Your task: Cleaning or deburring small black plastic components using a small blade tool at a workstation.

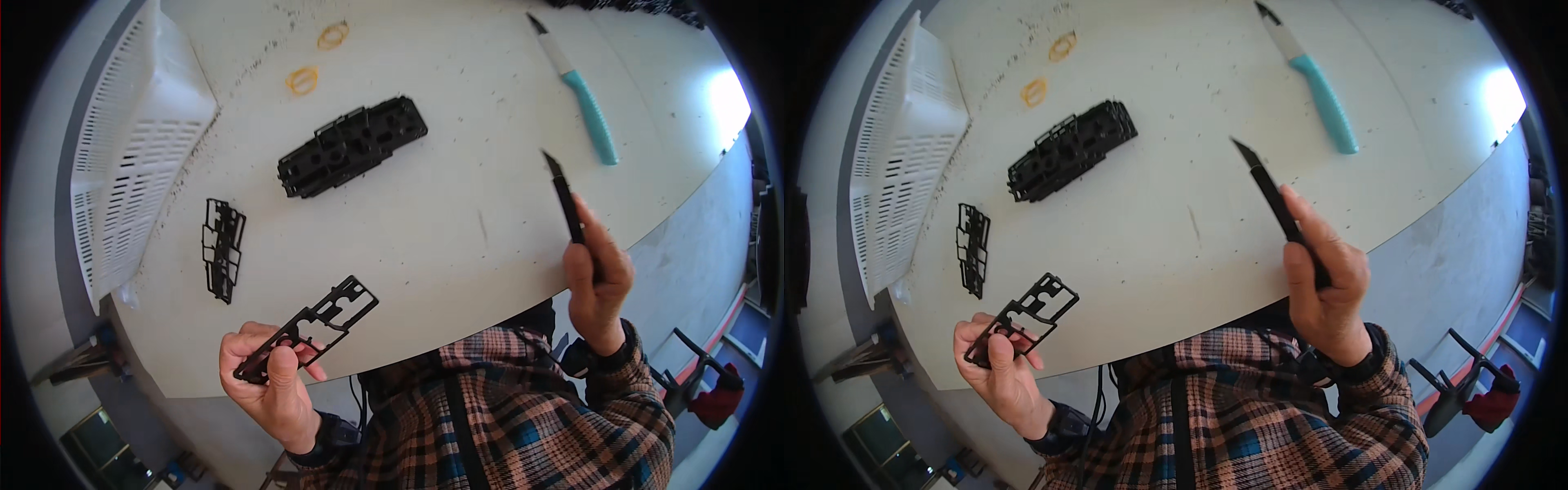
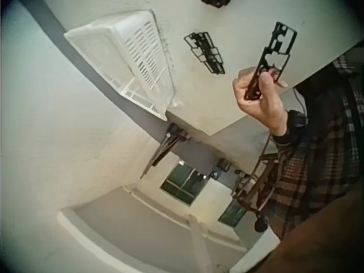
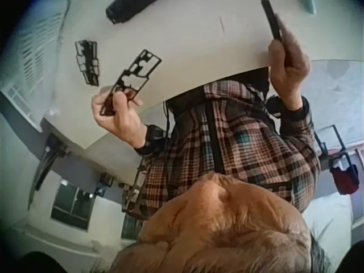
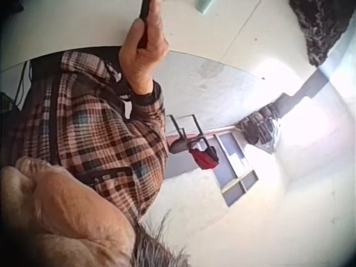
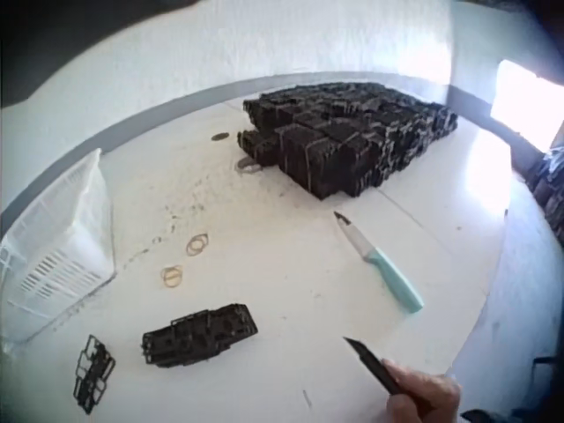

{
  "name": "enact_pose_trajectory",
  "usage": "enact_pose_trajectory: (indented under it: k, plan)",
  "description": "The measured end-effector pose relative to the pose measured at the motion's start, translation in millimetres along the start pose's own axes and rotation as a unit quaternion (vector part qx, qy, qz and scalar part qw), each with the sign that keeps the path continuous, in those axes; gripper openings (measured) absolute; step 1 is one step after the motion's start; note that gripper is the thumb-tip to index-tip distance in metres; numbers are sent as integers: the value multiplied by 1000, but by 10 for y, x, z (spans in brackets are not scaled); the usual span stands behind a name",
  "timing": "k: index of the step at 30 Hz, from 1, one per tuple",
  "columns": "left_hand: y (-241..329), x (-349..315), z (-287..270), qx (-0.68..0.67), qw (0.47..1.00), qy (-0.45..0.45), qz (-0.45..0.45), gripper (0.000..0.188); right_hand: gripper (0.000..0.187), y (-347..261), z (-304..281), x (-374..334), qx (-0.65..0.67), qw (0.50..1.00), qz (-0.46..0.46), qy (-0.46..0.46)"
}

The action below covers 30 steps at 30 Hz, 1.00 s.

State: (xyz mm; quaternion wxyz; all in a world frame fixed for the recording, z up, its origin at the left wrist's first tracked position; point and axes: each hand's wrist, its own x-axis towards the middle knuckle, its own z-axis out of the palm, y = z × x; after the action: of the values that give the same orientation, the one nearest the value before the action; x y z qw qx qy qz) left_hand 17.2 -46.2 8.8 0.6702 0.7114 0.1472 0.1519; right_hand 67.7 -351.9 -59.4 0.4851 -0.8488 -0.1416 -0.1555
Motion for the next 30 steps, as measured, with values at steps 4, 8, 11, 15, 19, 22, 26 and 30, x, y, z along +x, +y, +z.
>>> enact_pose_trajectory:
  k: [4, 8, 11, 15, 19, 22, 26, 30]
  plan:
    - [-15, 76, 122, 10, 1000, 11, -16, 36, 37, 67, -80, -200, 66, 990, 126, 23]
    - [-109, 143, 109, -5, 1000, 6, -15, 34, 36, 57, -42, -158, 3, 992, 123, 28]
    - [-113, 141, 83, -17, 1000, 6, -25, 30, 37, 30, -39, -174, -3, 993, 119, 23]
    - [-184, 150, 54, -29, 999, -11, -37, 23, 36, -6, -3, -175, -6, 993, 114, 14]
    - [-167, 159, 40, -36, 998, -29, -45, 17, 37, -106, 32, -20, -21, 996, 83, -11]
    - [-150, 162, 46, -38, 998, -37, -41, 15, 37, -143, 61, 46, -35, 998, 49, -30]
    - [-138, 162, 49, -39, 998, -41, -31, 15, 38, -254, 92, 179, -61, 995, 27, -78]
    - [-103, 135, 57, -49, 997, -42, -31, 16, 40, -322, 133, 290, -92, 986, 34, -136]
